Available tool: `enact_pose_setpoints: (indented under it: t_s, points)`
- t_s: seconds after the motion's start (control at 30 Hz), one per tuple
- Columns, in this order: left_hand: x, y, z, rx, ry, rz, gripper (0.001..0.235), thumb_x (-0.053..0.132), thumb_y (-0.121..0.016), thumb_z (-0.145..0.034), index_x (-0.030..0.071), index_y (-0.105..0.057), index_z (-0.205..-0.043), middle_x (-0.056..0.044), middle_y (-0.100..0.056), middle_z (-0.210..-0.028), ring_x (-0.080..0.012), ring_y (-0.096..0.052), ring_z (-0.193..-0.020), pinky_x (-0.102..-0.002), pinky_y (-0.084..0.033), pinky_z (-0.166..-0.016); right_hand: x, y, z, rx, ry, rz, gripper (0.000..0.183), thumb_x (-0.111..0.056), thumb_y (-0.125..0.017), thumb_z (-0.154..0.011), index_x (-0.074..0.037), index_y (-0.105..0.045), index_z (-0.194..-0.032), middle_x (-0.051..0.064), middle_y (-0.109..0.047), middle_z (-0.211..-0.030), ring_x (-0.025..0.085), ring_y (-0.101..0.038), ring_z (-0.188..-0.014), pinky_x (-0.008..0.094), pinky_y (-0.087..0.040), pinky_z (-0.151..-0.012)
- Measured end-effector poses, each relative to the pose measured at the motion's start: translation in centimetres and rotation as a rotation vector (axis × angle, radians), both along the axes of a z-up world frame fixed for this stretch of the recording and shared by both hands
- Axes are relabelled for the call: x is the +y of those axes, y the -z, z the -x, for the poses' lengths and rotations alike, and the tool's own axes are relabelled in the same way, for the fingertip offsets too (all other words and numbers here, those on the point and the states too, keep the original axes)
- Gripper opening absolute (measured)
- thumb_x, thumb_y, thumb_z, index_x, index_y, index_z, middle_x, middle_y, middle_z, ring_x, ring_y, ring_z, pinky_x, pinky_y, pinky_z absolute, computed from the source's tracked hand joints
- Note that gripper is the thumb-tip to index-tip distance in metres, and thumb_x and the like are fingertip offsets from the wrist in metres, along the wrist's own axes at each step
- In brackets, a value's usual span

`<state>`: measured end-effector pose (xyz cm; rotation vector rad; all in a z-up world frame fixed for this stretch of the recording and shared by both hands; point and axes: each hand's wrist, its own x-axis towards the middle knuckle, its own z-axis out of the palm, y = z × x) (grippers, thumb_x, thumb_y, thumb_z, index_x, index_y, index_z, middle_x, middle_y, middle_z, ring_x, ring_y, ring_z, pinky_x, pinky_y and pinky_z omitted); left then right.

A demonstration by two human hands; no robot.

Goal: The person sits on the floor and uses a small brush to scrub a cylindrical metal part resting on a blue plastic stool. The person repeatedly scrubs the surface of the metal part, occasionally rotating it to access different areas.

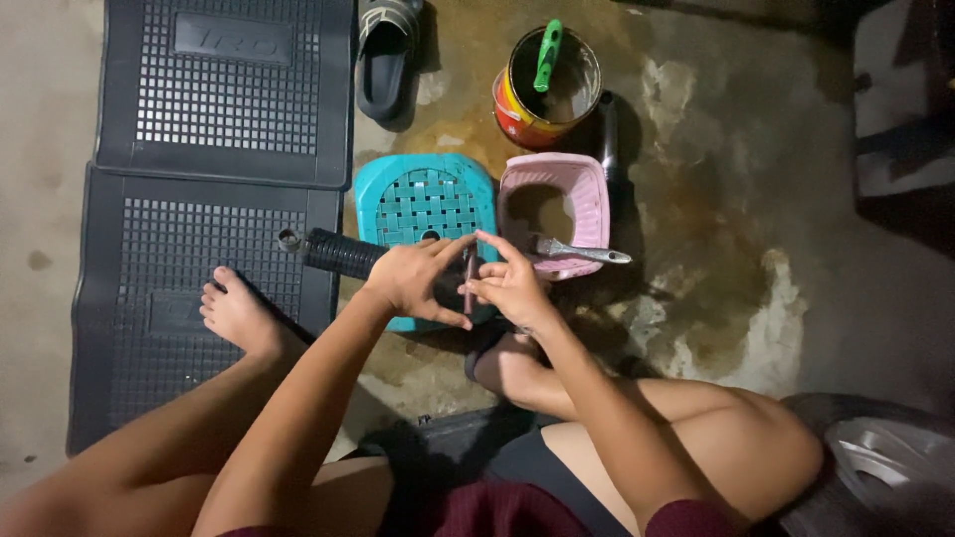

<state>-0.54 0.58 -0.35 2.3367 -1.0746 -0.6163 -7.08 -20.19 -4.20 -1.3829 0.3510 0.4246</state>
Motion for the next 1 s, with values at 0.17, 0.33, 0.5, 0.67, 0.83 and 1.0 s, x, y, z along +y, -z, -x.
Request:
enact_pose_setpoints:
  t_s: [0.17, 0.33, 0.5, 0.67, 0.83, 1.0]
  points:
    - [0.1, -0.4, 0.0, 0.033, 0.022, -0.055, 0.13, 0.085, -0.068, -0.064, 0.013, -0.022, -0.162, -0.015, -0.063, -0.127, -0.0382, -0.065, -0.117, -0.051, -0.056, -0.097, -0.7, -1.1, -0.5, 0.043, 0.039, -0.001, 0.08, 0.008, -0.082, -0.076, -0.019, -0.053, -0.146, 0.008, -0.061, -0.088, 0.021, -0.075, -0.074, 0.036, -0.068, -0.065]
    - [-0.2, 0.1, -0.5, 0.057, 0.082, -0.05, 0.118, 0.088, -0.06, -0.069, 0.013, -0.036, -0.156, -0.015, -0.064, -0.125, -0.0375, -0.065, -0.116, -0.05, -0.057, -0.096, -0.5, 0.3, -0.2, 0.06, 0.076, -0.021, 0.08, 0.007, -0.086, -0.074, -0.019, -0.056, -0.143, 0.004, -0.05, -0.09, 0.024, -0.075, -0.073, 0.041, -0.068, -0.064]
    - [0.1, 0.6, -0.4, -0.035, 0.112, -0.006, 0.109, 0.086, -0.061, -0.069, 0.014, -0.047, -0.15, -0.012, -0.067, -0.115, -0.036, -0.068, -0.106, -0.048, -0.058, -0.093, -0.6, -2.0, 0.3, -0.245, -0.156, 0.404, 0.089, -0.021, -0.099, -0.067, -0.005, -0.056, -0.144, 0.02, -0.051, -0.13, 0.039, -0.068, -0.099, 0.038, -0.067, -0.067]
    - [0.0, 1.4, 0.0, -0.061, 0.081, -0.006, 0.111, 0.092, -0.057, -0.065, 0.017, -0.051, -0.147, -0.01, -0.065, -0.112, -0.0349, -0.068, -0.104, -0.047, -0.058, -0.09, -0.9, -4.9, 0.1, -0.222, -0.339, 0.584, 0.123, -0.038, -0.103, -0.046, 0.002, -0.047, -0.149, 0.023, -0.047, -0.137, 0.039, -0.062, -0.108, 0.038, -0.066, -0.078]
    - [-0.3, -0.7, -0.4, 0.031, 0.104, -0.118, 0.111, 0.094, -0.053, -0.065, 0.018, -0.051, -0.145, -0.008, -0.066, -0.114, -0.0303, -0.068, -0.105, -0.043, -0.056, -0.094, -1.1, -4.6, 0.4, -0.285, -0.394, 0.711, 0.123, -0.048, -0.101, -0.045, 0.003, -0.049, -0.144, 0.02, -0.052, -0.128, 0.031, -0.065, -0.097, 0.043, -0.061, -0.08]
    - [-0.2, -0.9, -0.2, -0.008, 0.126, -0.113, 0.103, 0.085, -0.062, -0.068, 0.017, -0.053, -0.145, -0.009, -0.065, -0.118, -0.0319, -0.067, -0.109, -0.045, -0.056, -0.095, -2.1, -1.9, 0.6, -0.396, -0.433, 0.762, 0.117, -0.051, -0.099, -0.045, 0.0, -0.055, -0.14, 0.018, -0.056, -0.123, 0.031, -0.063, -0.102, 0.045, -0.054, -0.093]
